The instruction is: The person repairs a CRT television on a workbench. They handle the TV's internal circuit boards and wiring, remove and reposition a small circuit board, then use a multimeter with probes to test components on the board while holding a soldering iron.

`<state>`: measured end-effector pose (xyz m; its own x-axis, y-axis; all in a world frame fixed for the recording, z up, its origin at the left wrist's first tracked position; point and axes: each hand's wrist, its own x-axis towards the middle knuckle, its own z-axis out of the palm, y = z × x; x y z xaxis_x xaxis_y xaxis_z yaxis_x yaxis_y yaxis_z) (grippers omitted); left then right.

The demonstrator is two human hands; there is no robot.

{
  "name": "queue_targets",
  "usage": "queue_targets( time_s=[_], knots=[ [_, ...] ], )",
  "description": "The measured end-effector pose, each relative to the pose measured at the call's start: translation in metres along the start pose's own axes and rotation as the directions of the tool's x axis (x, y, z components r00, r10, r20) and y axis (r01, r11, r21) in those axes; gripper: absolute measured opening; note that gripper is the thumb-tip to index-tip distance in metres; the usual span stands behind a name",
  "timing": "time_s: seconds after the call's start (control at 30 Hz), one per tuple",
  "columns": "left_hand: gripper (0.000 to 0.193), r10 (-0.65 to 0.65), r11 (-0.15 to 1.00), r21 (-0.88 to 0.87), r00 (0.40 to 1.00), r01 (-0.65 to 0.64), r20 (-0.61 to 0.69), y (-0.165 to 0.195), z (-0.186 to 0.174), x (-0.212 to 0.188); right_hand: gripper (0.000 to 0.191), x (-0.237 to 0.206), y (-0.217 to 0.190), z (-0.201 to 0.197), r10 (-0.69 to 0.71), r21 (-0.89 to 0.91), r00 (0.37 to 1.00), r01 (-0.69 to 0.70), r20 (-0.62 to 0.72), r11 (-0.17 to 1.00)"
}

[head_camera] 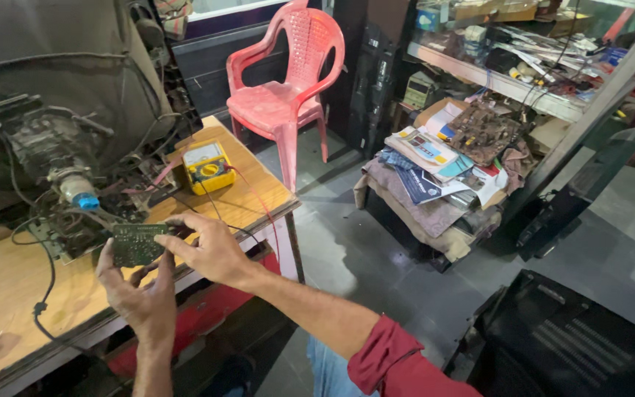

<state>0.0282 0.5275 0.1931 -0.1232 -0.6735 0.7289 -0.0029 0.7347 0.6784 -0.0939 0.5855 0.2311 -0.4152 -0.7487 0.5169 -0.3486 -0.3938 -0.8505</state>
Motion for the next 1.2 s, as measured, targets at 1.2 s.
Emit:
queue_targets(
  time_s=[1.2],
  knots=[
    [0.03,-0.199,0.883,-0.425,0.979,0.201,0.049,0.012,-0.02,0.01,0.029,0.019,0.01,0.006,-0.121,0.17,0.991,0.11,0.059,0.979]
  ],
)
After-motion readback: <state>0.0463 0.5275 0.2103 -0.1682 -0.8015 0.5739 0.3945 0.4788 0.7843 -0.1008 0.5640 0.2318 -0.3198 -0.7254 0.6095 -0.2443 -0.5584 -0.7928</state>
